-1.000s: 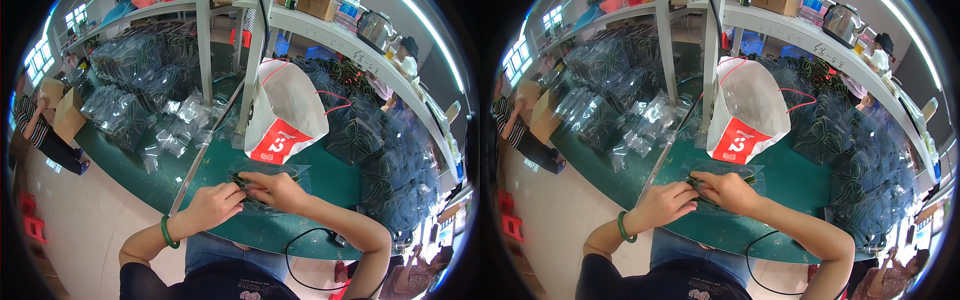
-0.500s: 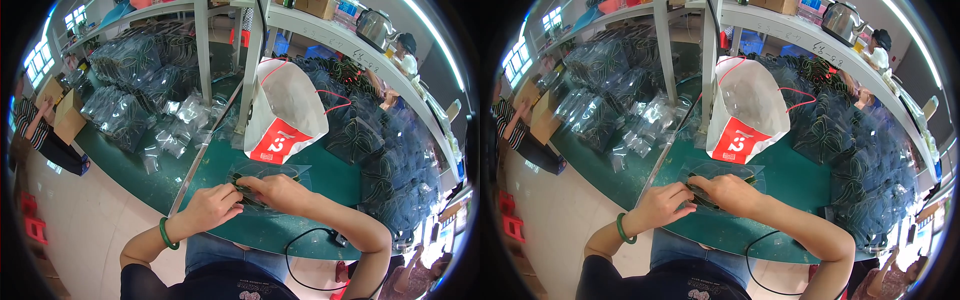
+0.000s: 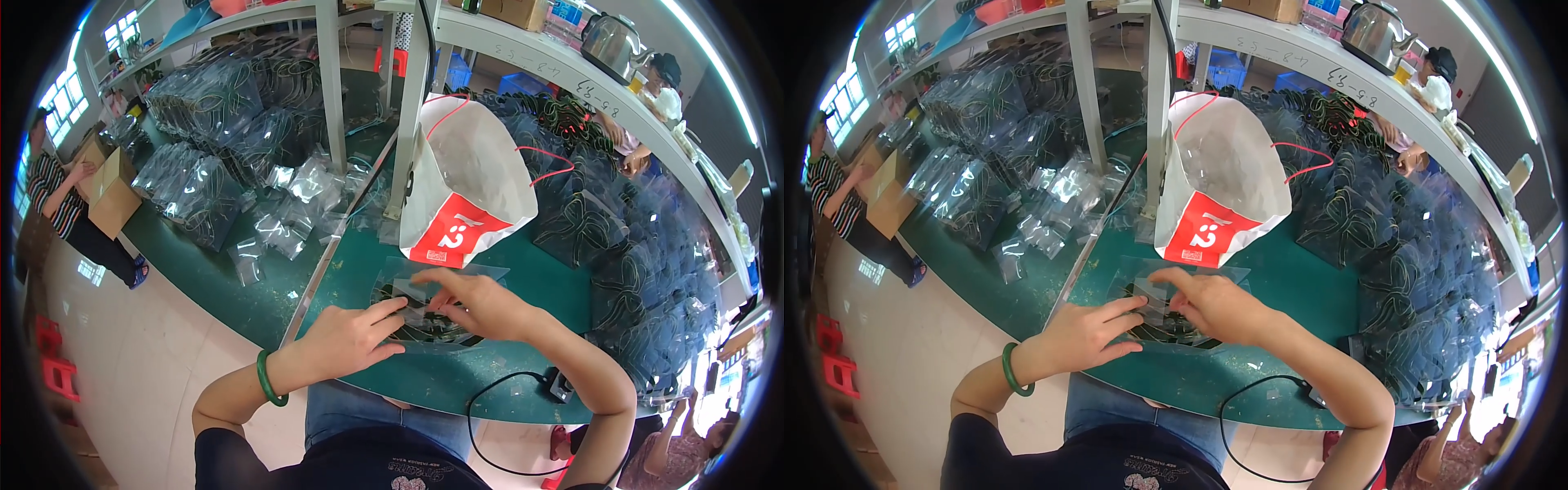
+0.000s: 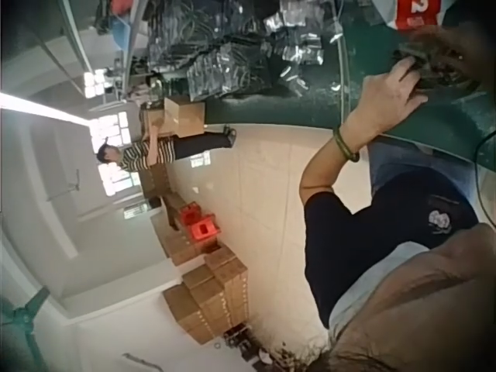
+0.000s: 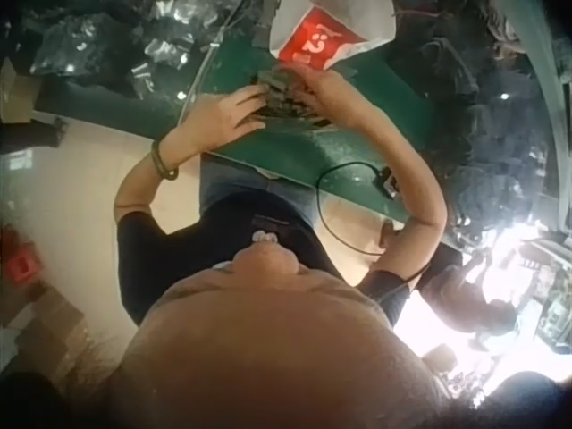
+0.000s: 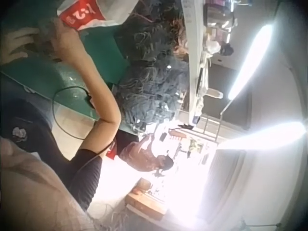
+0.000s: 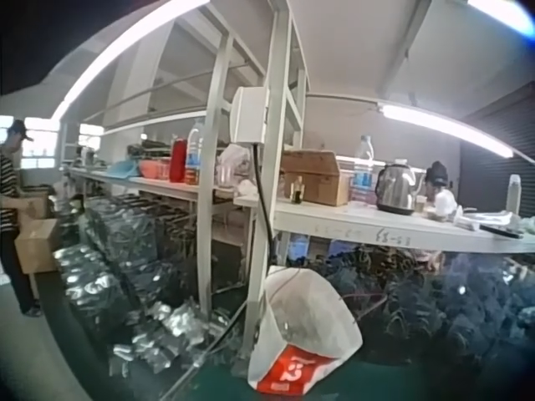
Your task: Putting green bow-shaped decorative items into small plastic bags at a factory workbench.
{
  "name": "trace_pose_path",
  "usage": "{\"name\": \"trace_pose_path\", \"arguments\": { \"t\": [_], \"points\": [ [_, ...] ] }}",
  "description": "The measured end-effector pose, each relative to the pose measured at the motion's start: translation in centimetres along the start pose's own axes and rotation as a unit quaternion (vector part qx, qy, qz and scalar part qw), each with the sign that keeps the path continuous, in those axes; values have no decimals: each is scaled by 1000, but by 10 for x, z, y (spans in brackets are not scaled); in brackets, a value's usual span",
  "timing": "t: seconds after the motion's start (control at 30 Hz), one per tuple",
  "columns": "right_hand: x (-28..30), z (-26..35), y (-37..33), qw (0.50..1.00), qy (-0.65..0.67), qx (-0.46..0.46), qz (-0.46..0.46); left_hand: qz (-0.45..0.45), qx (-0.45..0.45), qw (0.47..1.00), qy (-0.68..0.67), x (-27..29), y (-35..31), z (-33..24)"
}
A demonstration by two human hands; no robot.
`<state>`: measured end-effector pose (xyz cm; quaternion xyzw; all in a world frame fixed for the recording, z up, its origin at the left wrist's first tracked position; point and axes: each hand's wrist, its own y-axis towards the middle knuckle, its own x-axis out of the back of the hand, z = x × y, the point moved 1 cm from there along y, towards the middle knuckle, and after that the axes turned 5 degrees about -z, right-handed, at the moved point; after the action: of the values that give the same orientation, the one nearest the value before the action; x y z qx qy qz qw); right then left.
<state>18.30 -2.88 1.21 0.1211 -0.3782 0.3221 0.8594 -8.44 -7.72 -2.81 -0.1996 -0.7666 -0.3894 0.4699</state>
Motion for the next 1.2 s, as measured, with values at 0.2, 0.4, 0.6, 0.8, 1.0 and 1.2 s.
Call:
{"name": "trace_pose_path", "arguments": {
  "t": [0.2,0.4,0.6,0.8,1.0,1.2],
  "points": [
    [-19,-17,12,994,-77,-53,-55,87,1,996,22,8,15,-3],
    [-37,-21,18,992,-73,-69,-73,93,-18,995,8,7,15,-4],
    [-41,-27,16,988,-68,-50,-130,156,-14,987,31,20,25,-15],
    [-43,-32,14,985,-15,-60,-163,227,-22,973,26,21,27,-10],
    [-40,-29,11,986,-63,-27,-152,261,-11,965,28,24,31,-11],
    [-41,-35,9,977,12,-44,-207,277,-19,960,32,32,42,-15]
  ]
}}
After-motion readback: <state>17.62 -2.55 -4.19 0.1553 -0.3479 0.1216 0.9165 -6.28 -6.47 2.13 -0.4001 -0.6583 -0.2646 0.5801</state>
